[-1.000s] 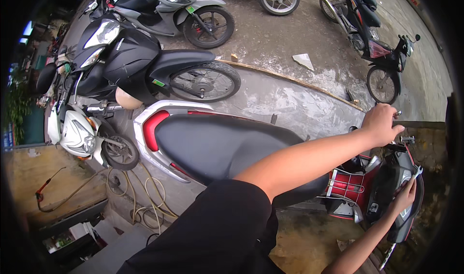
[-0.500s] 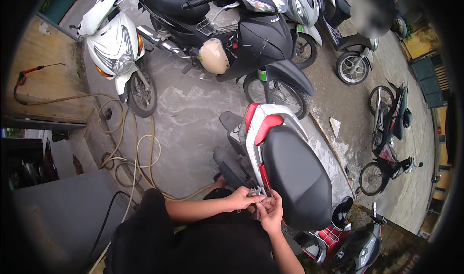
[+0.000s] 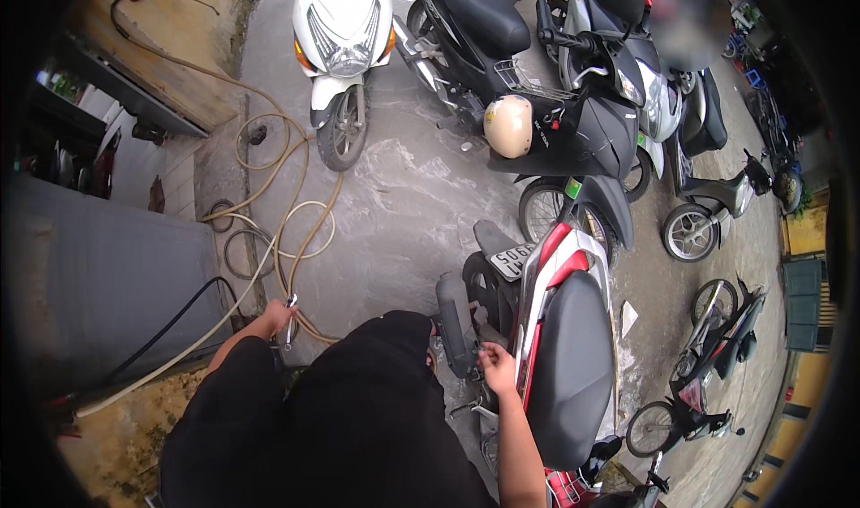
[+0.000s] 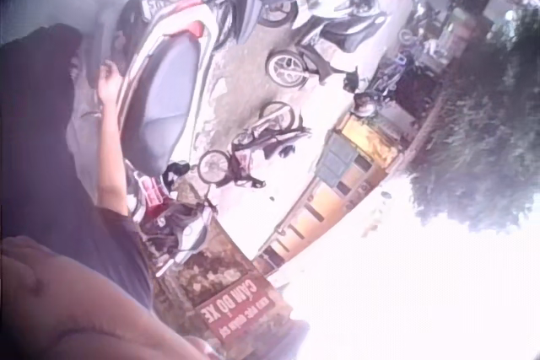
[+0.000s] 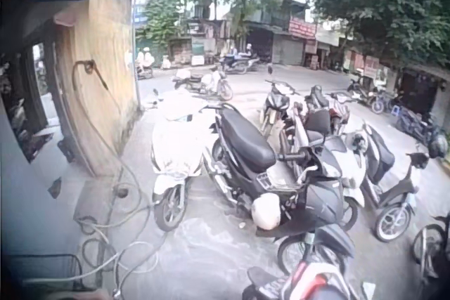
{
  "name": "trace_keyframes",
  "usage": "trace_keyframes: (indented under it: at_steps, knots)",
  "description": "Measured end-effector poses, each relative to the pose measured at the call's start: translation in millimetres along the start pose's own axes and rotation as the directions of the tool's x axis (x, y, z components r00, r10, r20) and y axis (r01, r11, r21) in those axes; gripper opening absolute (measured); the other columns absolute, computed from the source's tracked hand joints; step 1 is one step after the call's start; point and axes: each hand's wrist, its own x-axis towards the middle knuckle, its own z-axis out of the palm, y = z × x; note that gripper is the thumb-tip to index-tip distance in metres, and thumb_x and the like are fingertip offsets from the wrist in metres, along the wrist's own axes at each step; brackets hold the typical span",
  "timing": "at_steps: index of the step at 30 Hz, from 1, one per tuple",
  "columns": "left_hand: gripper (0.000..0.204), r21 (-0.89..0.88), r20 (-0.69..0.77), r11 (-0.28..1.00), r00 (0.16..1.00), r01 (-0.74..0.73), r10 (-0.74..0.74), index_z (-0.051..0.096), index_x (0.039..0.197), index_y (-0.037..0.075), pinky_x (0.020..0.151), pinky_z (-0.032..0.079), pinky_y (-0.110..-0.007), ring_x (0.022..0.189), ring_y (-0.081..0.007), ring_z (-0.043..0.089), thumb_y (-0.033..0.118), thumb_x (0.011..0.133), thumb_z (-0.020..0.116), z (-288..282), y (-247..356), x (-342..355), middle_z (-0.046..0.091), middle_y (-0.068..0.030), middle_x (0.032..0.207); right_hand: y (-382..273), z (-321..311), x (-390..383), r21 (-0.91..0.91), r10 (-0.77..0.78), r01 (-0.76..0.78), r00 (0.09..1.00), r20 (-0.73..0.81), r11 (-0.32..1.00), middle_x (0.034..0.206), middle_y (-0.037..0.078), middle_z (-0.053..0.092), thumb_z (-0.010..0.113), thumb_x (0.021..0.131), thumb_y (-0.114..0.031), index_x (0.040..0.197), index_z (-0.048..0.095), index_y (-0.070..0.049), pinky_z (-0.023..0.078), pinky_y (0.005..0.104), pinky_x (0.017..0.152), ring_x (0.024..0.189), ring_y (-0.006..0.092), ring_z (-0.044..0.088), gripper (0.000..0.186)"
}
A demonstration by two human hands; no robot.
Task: The person uses a wrench to tighten or loosen bolts on a motorcycle handlebar and near the rear seat, then selects a different wrench from a red tool cart before returning to the motorcycle.
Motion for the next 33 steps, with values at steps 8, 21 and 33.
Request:
trace_keyframes:
  at_steps: [8, 21, 33]
  knots:
    - [0.019, -0.208, 0.258, 0.919, 0.925, 0.335, -0.279, 0.069, 0.084, 0.002, 0.039, 0.039, -0.031, 0.056, -0.0155, 0.064, 0.019, 0.089, 0.062, -17.6, -183.6, -26.9, 0.068, -0.006, 0.069, 96.4, 141.6, 60.6, 0.008, 0.496, -0.513, 0.833, 0.246, 0.858, 0.087, 0.012, 0.067, 0.058, 0.089, -0.006, 0.11, 0.058, 0.004, 0.057, 0.0321, 0.06, 0.068, 0.0204, 0.068, 0.023]
    - [0.024, -0.474, -0.313, 0.861, 0.949, -0.182, 0.028, 0.068, 0.08, 0.003, 0.067, 0.051, -0.036, 0.07, -0.024, 0.067, 0.025, 0.086, 0.063, -314.1, -82.6, 151.4, 0.068, -0.0117, 0.073, -214.6, 279.4, 386.2, -0.197, 0.677, -0.649, 0.72, 0.152, 0.735, 0.079, 0.017, 0.063, 0.051, 0.088, -0.004, 0.106, 0.057, 0.004, 0.053, 0.0386, 0.049, 0.063, 0.0279, 0.064, 0.021]
    - [0.029, -0.901, -0.433, 0.057, 0.899, -0.43, -0.059, 0.067, 0.084, 0.002, 0.043, 0.028, -0.024, 0.045, -0.0037, 0.036, 0.024, 0.098, 0.053, -638.5, -7.4, 278.1, 0.043, 0.0062, 0.055, -757.0, 891.5, 446.8, -0.054, 0.171, 0.514, -0.183, 0.968, 0.856, 0.106, 0.006, 0.063, 0.061, 0.093, -0.02, 0.129, 0.05, -0.001, 0.047, 0.0275, 0.084, 0.094, 0.0147, 0.06, 0.042]
